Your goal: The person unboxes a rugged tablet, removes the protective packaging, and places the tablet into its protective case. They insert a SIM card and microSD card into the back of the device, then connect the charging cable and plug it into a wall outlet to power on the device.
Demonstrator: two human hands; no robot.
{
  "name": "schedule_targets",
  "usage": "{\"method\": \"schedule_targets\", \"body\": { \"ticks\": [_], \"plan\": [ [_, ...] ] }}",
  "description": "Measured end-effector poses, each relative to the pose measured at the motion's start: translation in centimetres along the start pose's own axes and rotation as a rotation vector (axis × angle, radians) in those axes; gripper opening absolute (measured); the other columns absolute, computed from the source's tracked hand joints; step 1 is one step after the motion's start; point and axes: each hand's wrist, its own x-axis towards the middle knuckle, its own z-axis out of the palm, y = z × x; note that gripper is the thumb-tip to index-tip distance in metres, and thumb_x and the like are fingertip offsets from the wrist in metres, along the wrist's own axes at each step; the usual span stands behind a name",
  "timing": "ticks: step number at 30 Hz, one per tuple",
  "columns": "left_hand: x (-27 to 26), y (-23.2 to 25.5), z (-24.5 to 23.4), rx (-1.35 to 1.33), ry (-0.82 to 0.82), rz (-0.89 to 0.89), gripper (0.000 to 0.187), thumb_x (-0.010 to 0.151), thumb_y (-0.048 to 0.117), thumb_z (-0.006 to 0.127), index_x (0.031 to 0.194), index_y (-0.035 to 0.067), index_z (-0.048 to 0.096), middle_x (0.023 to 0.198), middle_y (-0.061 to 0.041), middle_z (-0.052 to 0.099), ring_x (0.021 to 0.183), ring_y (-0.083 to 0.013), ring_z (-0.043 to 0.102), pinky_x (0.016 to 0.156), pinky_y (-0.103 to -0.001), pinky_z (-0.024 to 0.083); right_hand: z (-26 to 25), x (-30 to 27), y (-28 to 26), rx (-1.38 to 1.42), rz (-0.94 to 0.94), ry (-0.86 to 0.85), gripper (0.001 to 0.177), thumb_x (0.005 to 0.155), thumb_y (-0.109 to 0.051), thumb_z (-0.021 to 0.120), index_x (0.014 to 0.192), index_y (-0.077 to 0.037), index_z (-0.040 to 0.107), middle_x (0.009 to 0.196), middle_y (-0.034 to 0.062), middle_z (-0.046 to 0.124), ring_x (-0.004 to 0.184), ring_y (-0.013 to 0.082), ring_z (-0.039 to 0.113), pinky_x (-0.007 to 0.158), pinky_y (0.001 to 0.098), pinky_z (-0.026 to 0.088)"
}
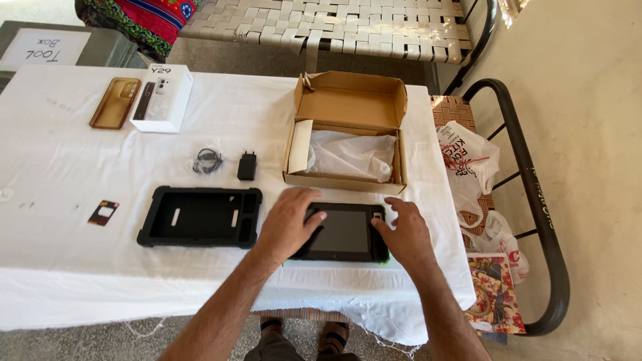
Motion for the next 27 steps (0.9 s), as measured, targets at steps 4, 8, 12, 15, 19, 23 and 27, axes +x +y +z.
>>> {"method": "schedule_targets", "body": {
  "ticks": [4,8,12,15,19,23,27],
  "plan": [
    [-3.0,-1.9,0.8,0.075,0.022,-0.323,0.063,0.083,0.025,0.081,0.133,0.000,0.054,0.129,-0.022,0.061,0.123,-0.0401,0.056,0.103,-0.048,0.046,1.1,-1.1,2.3,-0.041,0.088,-0.063,0.063,0.078,-0.034,0.086,0.129,-0.003,0.064,0.108,0.0170,0.072,0.094,0.0312,0.071,0.084,0.0442,0.057],
    [-4.6,-3.7,1.4,-0.102,-0.087,-0.494,0.071,0.085,0.025,0.080,0.143,0.002,0.046,0.138,-0.022,0.059,0.128,-0.0372,0.057,0.107,-0.046,0.047,2.3,-0.6,4.2,0.018,0.061,-0.102,0.060,0.080,-0.031,0.084,0.128,-0.002,0.065,0.104,0.0150,0.077,0.089,0.0279,0.073,0.080,0.0411,0.058],
    [-4.3,-4.2,1.1,-0.265,-0.104,-0.603,0.073,0.088,0.024,0.077,0.149,0.006,0.041,0.143,-0.021,0.056,0.132,-0.0332,0.057,0.108,-0.044,0.048,3.6,0.1,4.3,0.364,0.213,-0.129,0.059,0.080,-0.018,0.083,0.131,0.004,0.063,0.101,0.0159,0.077,0.083,0.0235,0.074,0.072,0.0355,0.059],
    [-4.5,-4.2,0.4,-0.295,-0.105,-0.612,0.071,0.087,0.020,0.078,0.149,0.011,0.044,0.144,-0.021,0.055,0.136,-0.0330,0.053,0.111,-0.043,0.046,3.5,0.0,3.3,0.681,0.294,-0.133,0.047,0.086,-0.011,0.078,0.129,0.007,0.068,0.101,0.0168,0.077,0.083,0.0212,0.071,0.071,0.0322,0.057],
    [-5.2,-4.9,-0.8,-0.553,0.016,-0.486,0.066,0.086,0.012,0.073,0.147,0.008,0.047,0.143,-0.015,0.060,0.132,-0.0274,0.058,0.107,-0.039,0.049,1.5,-1.3,1.4,1.028,0.374,-0.147,0.049,0.091,-0.009,0.070,0.138,0.001,0.058,0.105,0.0130,0.074,0.086,0.0180,0.072,0.072,0.0326,0.060],
    [-5.0,-6.3,-3.1,-0.976,0.176,-0.332,0.065,0.087,0.006,0.069,0.147,0.007,0.045,0.139,-0.013,0.063,0.124,-0.0190,0.060,0.104,-0.036,0.050,0.3,-2.3,-1.5,1.257,0.221,-0.098,0.047,0.096,-0.007,0.065,0.142,-0.001,0.052,0.106,0.0118,0.074,0.090,0.0160,0.072,0.078,0.0315,0.061],
    [-4.6,-7.6,-5.5,-1.101,0.069,-0.323,0.047,0.101,0.022,0.067,0.143,0.004,0.057,0.123,-0.011,0.073,0.114,-0.0147,0.065,0.102,-0.032,0.050,1.8,-3.5,-4.1,1.449,0.056,-0.072,0.041,0.101,-0.006,0.061,0.141,0.000,0.055,0.109,0.0105,0.074,0.094,0.0155,0.072,0.081,0.0300,0.061]
  ]
}}
